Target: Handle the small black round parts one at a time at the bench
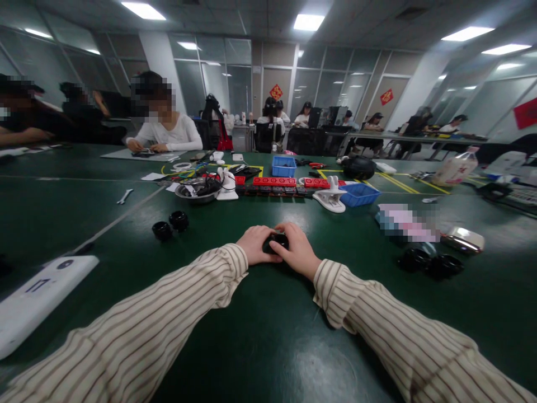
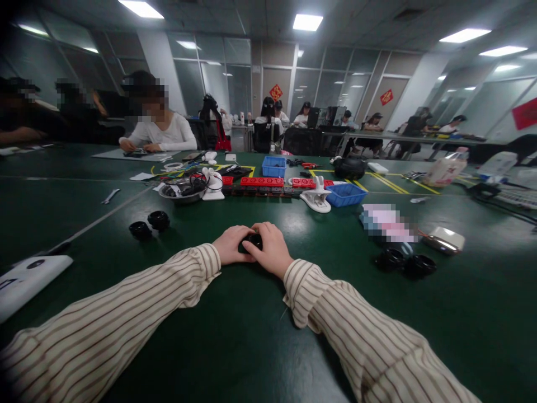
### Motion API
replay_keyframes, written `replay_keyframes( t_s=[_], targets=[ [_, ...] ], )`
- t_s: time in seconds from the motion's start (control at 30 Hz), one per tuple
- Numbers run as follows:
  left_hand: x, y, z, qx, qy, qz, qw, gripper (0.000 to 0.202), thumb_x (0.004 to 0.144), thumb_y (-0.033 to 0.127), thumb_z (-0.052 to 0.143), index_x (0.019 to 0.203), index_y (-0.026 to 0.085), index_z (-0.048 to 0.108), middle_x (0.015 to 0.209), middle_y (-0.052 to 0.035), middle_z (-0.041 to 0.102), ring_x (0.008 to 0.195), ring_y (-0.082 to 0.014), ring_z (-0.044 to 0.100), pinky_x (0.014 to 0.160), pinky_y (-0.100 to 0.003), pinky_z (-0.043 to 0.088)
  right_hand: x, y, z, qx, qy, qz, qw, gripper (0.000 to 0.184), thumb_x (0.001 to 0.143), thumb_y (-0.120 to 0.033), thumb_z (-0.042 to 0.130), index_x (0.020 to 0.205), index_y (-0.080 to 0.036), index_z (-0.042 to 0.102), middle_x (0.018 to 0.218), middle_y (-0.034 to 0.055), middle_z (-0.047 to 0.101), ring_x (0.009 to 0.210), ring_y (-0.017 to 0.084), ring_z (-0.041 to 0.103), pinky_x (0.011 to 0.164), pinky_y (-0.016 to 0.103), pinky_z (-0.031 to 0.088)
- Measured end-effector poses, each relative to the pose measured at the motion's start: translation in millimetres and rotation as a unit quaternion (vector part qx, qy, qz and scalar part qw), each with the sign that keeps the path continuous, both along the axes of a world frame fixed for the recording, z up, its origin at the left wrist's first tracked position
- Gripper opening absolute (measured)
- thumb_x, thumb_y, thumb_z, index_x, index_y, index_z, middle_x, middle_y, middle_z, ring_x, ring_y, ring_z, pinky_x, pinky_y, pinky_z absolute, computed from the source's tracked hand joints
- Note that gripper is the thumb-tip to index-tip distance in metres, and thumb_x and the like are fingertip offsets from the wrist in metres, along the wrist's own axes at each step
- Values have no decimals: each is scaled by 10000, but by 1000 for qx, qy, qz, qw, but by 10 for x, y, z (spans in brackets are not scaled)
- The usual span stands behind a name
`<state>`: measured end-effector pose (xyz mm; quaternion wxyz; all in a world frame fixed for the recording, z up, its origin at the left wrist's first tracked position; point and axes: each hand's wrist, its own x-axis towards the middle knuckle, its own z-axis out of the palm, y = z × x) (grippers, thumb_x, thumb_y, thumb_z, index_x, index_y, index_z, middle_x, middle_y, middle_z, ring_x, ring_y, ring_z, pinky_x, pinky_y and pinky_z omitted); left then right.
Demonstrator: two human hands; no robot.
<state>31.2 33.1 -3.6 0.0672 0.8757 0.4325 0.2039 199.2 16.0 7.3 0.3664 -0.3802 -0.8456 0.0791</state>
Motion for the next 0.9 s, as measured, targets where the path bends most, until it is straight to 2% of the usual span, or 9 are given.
replay_keyframes(
  t_s=[0.13,0.23,0.4,0.57,0.67,0.73,0.8,0.9],
  targets=[
    [47,-46,11,13,12,28,999,502,630,548,676,911,142,587,896,-78,582,876,-275,536,831,-419,411,-8,24,-27,-3,-3,-36,999,246,774,-354,590,877,-144,516,841,60,517,793,200,474,713,327,386],
    [54,-42,11,17,18,28,999,404,659,504,664,839,148,601,864,-72,582,845,-264,541,815,-408,418,-12,27,-22,-2,-4,-31,1000,211,769,-329,597,848,-146,528,821,56,517,786,195,472,706,318,384],
    [1,14,1,11,13,2,1000,382,655,451,675,905,173,599,892,-51,573,873,-240,537,830,-366,423,-3,7,32,5,-6,28,1000,143,765,-205,556,899,-158,568,883,53,561,851,195,486,776,333,388],
    [-40,51,-9,-4,14,-25,1000,376,673,413,669,957,178,592,925,-43,575,900,-216,537,826,-315,440,-3,-31,69,14,-12,100,995,252,739,-91,479,952,-182,577,1013,22,586,955,172,493,884,321,381],
    [-31,40,-4,-5,19,-18,1000,486,652,449,682,1035,175,561,1039,-67,568,974,-246,521,887,-367,410,-10,-45,63,19,-12,93,995,281,764,-148,499,1040,-169,548,1127,50,535,1043,192,457,937,348,353],
    [-6,8,6,-2,21,-3,1000,567,632,492,687,1061,152,539,1071,-93,562,997,-271,512,913,-410,386,-12,-38,46,19,-8,70,997,302,785,-226,525,1078,-150,518,1136,78,515,1049,212,445,935,372,349],
    [32,-42,19,1,22,16,1000,598,629,516,681,1065,136,528,1052,-103,569,994,-286,513,929,-449,361,-12,-20,22,15,-4,38,999,295,797,-293,538,1048,-139,512,1061,91,528,992,221,461,887,379,373],
    [100,-120,40,5,21,46,999,536,656,497,665,1026,131,538,999,-100,582,964,-290,526,934,-477,345,-14,9,-10,5,1,-12,1000,255,791,-344,557,935,-138,517,920,85,527,879,222,473,787,371,399]
  ],
)
